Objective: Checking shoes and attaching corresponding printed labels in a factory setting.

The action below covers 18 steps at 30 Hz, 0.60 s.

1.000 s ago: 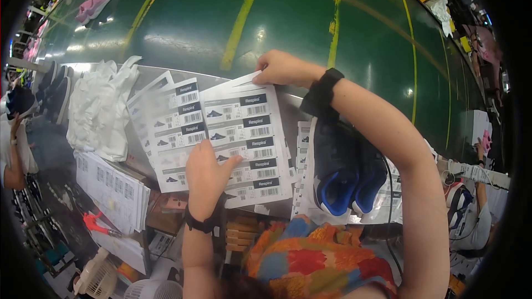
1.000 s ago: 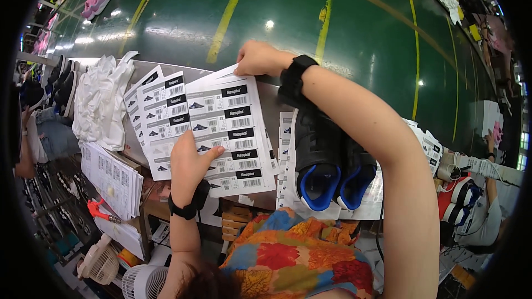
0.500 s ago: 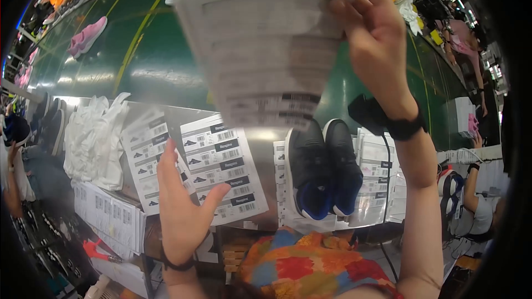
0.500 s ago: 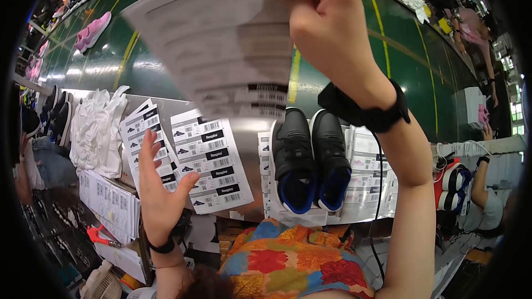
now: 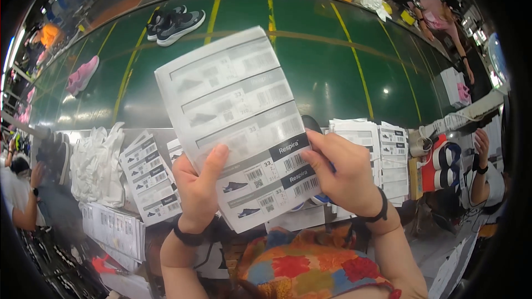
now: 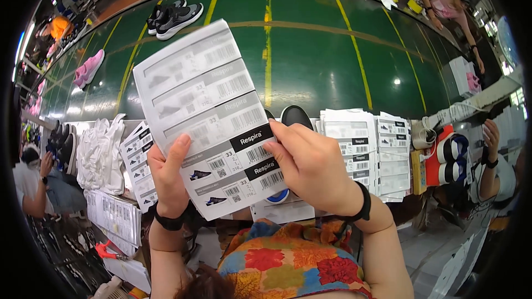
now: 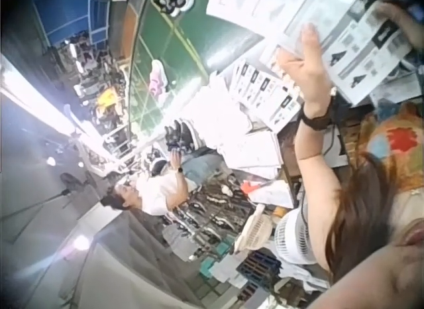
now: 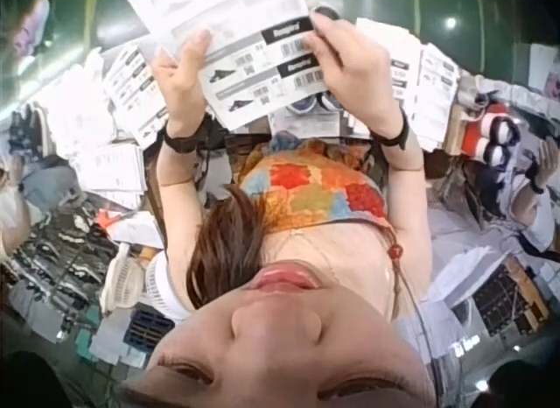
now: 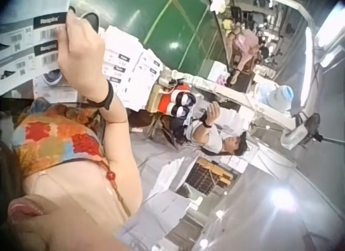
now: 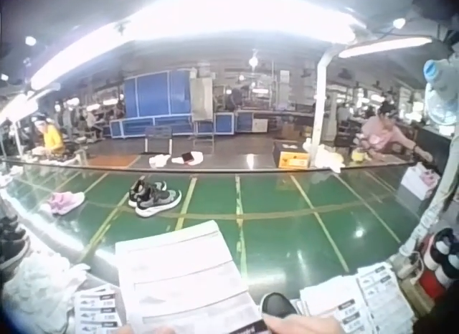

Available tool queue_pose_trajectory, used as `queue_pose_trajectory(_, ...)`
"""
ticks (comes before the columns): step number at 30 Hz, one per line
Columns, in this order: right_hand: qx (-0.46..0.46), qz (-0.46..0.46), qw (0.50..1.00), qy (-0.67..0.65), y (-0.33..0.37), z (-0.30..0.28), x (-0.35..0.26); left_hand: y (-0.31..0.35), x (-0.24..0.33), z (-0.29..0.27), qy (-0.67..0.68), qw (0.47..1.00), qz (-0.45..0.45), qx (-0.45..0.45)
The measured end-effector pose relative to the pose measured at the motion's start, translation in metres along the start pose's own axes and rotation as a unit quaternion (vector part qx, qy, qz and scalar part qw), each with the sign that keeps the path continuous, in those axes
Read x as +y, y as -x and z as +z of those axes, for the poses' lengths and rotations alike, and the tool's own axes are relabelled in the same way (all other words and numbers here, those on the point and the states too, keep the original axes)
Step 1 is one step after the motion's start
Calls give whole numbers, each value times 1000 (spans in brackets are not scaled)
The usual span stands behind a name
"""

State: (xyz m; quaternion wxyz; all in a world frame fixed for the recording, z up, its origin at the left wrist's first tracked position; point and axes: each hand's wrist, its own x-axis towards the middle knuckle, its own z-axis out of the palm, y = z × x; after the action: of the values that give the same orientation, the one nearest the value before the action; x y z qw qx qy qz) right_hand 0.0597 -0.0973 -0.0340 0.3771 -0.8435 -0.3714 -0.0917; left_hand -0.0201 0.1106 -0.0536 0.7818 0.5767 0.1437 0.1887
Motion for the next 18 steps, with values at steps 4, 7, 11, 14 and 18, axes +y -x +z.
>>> queue_pose_trajectory(4, 107, -59, 987, 100, 23, 7, 9, 5, -9, 18, 25, 1000, -9, -14)
queue_pose_trajectory(7, 138, -61, 977, 152, 36, 8, 12, 10, -10, 31, 53, 998, -21, -4)
queue_pose_trajectory(11, 169, -78, 972, 145, 46, 2, 15, 16, -16, 44, 73, 996, -43, 8)
queue_pose_trajectory(14, 191, -71, 972, 114, 52, -2, 15, 19, -17, 49, 76, 996, -46, 5)
queue_pose_trajectory(18, 198, 129, 964, -121, 60, -16, 11, 27, -16, 54, 57, 997, -41, -40)
